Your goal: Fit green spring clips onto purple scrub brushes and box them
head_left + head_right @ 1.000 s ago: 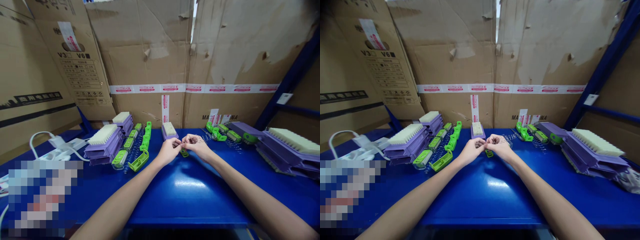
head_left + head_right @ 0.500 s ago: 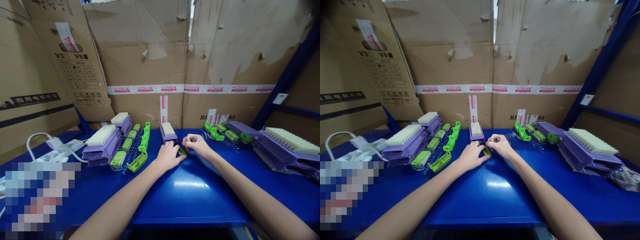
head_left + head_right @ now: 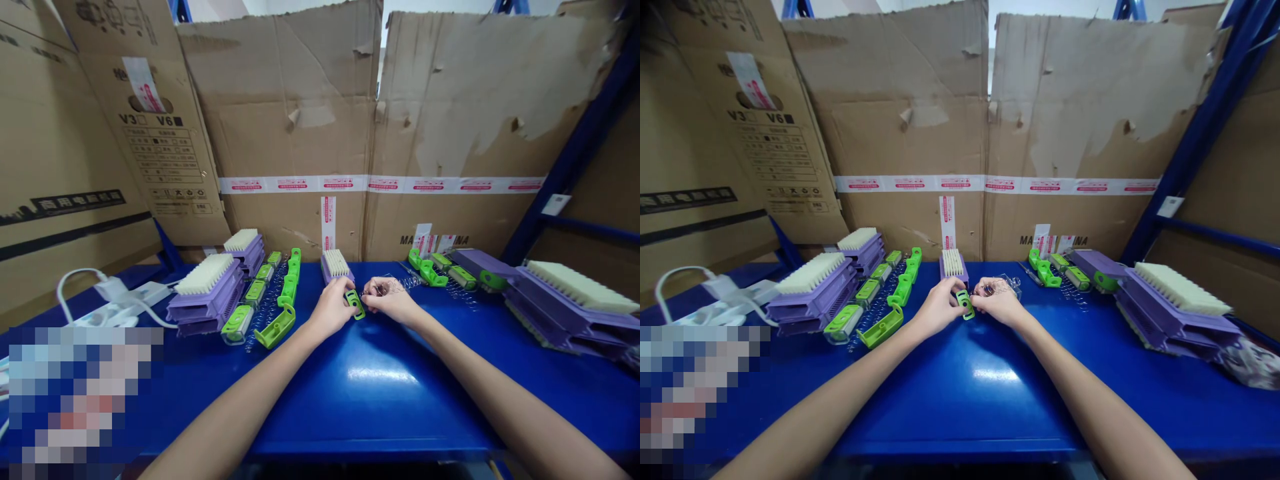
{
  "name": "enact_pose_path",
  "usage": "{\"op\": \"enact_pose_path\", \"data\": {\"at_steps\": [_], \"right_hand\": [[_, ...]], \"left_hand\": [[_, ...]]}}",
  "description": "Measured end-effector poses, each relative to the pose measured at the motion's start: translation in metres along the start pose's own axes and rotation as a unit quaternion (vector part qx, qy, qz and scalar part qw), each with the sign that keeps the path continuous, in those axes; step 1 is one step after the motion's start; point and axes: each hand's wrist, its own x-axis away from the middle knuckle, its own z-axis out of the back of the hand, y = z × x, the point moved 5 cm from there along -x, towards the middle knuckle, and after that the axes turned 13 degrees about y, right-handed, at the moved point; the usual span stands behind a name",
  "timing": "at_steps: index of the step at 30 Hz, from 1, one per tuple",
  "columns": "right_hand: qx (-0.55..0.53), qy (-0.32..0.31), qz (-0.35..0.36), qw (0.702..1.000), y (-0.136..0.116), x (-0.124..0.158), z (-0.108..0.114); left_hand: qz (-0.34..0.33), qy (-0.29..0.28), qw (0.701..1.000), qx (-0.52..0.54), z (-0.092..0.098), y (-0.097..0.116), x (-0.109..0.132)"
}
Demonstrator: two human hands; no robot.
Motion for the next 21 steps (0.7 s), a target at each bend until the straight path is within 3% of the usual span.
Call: {"op": "enact_pose_path", "data": {"at_steps": [6,12,21], "right_hand": [[0.095,0.045,0.142,0.984,-0.013,0.004,0.000],[0.129,0.048,0.233,0.963,-0.019,0.010,-0.003],[0.180,0.053,0.306,0.933,-0.032,0.016,-0.006]], "left_hand": [[0.144,0.073,0.967,0.195,0.002,-0.015,-0.009],[0.160,0.064,0.942,0.289,0.001,-0.013,-0.008],[0.197,0.061,0.928,0.311,0.001,-0.009,-0.005]]}}
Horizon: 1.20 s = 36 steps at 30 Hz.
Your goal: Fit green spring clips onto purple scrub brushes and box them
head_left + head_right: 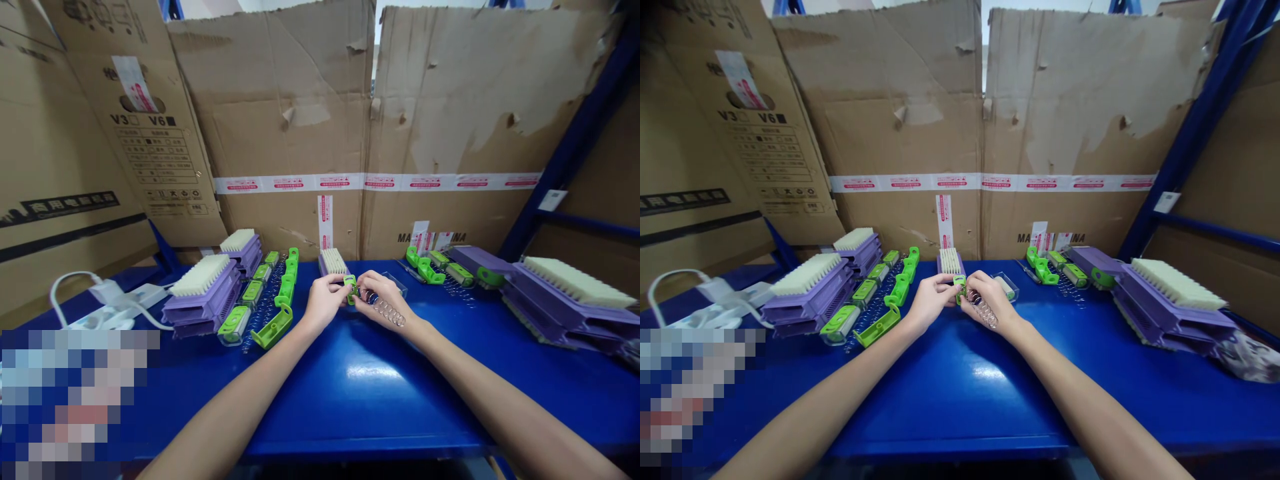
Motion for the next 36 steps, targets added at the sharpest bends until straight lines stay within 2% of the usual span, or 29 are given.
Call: {"op": "enact_pose_path", "data": {"at_steps": [12,16,22,28,36], "right_hand": [[0.012,0.001,0.011,1.000,-0.0006,-0.0004,0.0011],[0.025,0.008,0.034,0.999,-0.0002,0.0008,0.0018],[0.038,-0.014,0.025,0.999,-0.0007,0.0005,0.0018],[0.095,-0.010,0.064,0.993,0.0010,0.0014,0.0012],[0.144,-0.018,0.039,0.989,0.0031,0.0004,0.0035]], "left_hand": [[-0.003,-0.104,0.993,0.054,-0.0060,0.0035,0.0034],[-0.006,-0.112,0.992,0.050,-0.0054,0.0027,0.0022],[0.014,-0.132,0.989,0.056,-0.0022,0.0042,0.0019],[-0.001,-0.116,0.993,0.020,0.0028,0.0103,-0.0004],[0.006,-0.133,0.991,0.012,-0.0028,0.0024,0.0013]]}}
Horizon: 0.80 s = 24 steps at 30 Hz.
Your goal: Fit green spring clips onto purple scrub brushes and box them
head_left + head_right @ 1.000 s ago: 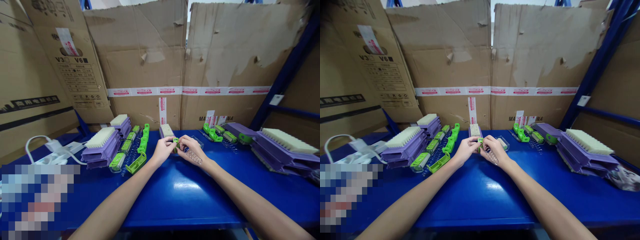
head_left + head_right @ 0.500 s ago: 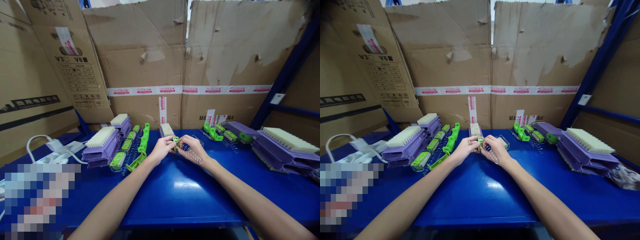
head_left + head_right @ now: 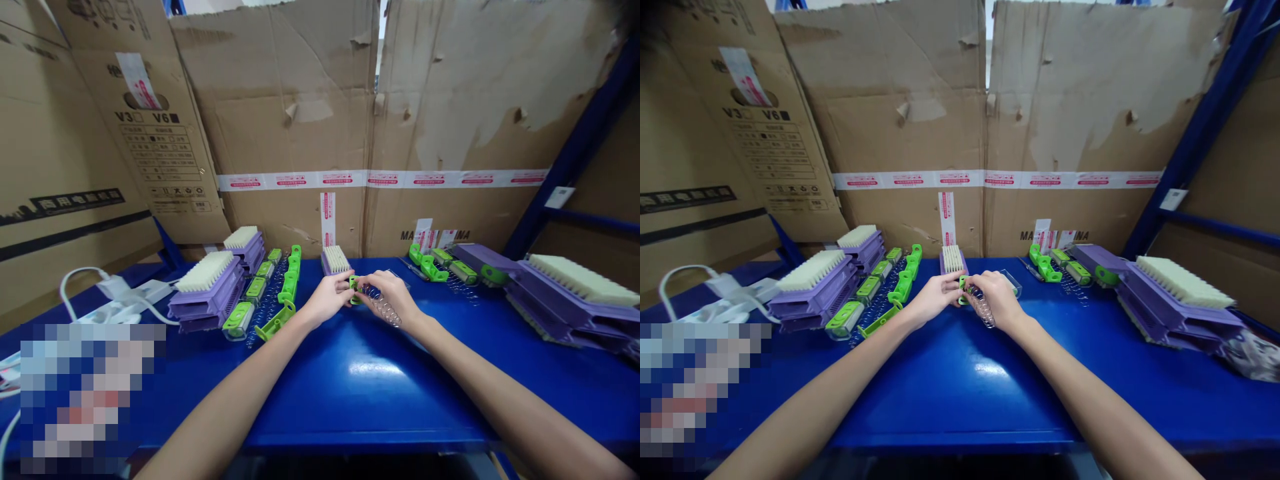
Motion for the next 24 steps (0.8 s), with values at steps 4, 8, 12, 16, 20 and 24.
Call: {"op": "enact_pose_path", "data": {"at_steps": [4,8,12,16,20,24], "right_hand": [[-0.027,0.013,-0.023,0.999,0.002,-0.001,0.002],[-0.116,0.026,-0.109,0.987,0.009,0.000,0.002],[-0.178,0.042,-0.200,0.963,0.014,0.000,0.002],[-0.199,0.047,-0.208,0.957,0.011,-0.002,0.003],[-0.218,0.043,-0.195,0.955,0.009,-0.002,0.002],[-0.209,0.035,-0.179,0.961,0.011,0.000,-0.003]], "left_hand": [[0.018,-0.001,1.000,0.026,-0.002,-0.002,0.002],[0.051,-0.023,0.995,0.078,-0.005,0.002,0.007],[0.055,-0.037,0.990,0.127,-0.008,0.007,0.010],[0.052,-0.043,0.989,0.134,-0.009,0.008,0.010],[0.041,-0.034,0.992,0.116,-0.010,0.005,0.008],[0.036,0.033,0.994,0.096,-0.005,0.001,0.004]]}}
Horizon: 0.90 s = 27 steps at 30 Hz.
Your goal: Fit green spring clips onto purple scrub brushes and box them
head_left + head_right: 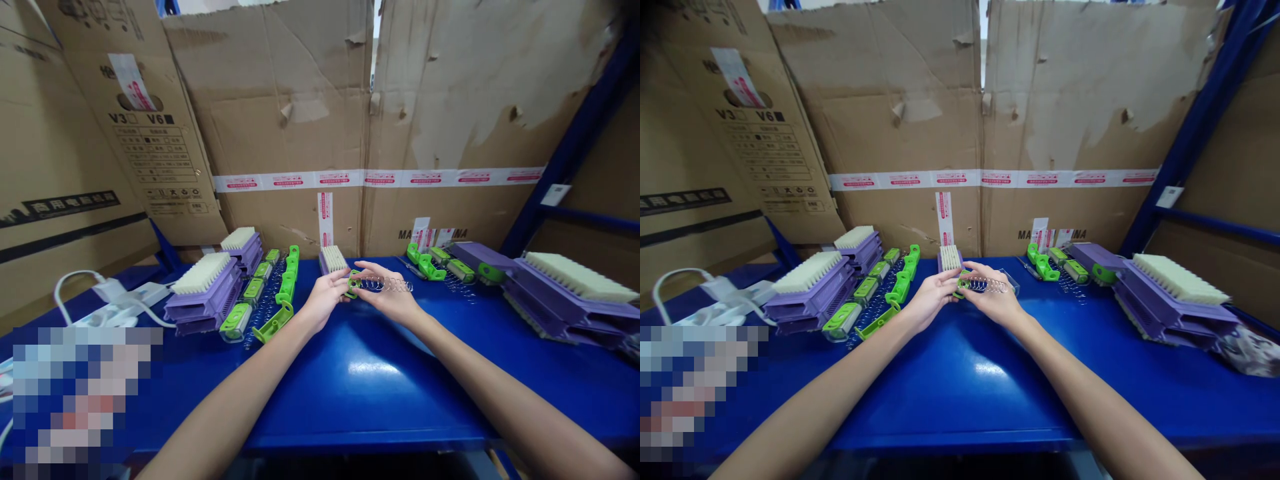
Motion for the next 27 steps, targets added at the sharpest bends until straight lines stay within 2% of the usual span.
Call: {"op": "enact_pose_path", "data": {"at_steps": [3,7,15,23,27], "right_hand": [[0.031,-0.001,0.036,0.999,0.001,0.001,-0.002],[0.045,0.011,0.044,0.998,0.001,0.001,0.000],[-0.012,0.000,0.000,1.000,0.010,0.001,-0.001],[0.008,-0.029,-0.021,0.999,0.012,0.001,-0.003],[-0.019,-0.032,-0.047,0.998,0.012,0.001,-0.003]], "left_hand": [[-0.005,0.028,1.000,-0.003,0.003,0.000,-0.001],[0.001,0.025,0.999,-0.023,0.004,0.004,0.001],[0.014,0.014,1.000,-0.018,0.002,0.007,0.006],[0.017,0.015,0.999,-0.025,0.005,0.005,0.003],[0.008,0.010,1.000,-0.016,0.006,0.007,0.003]]}}
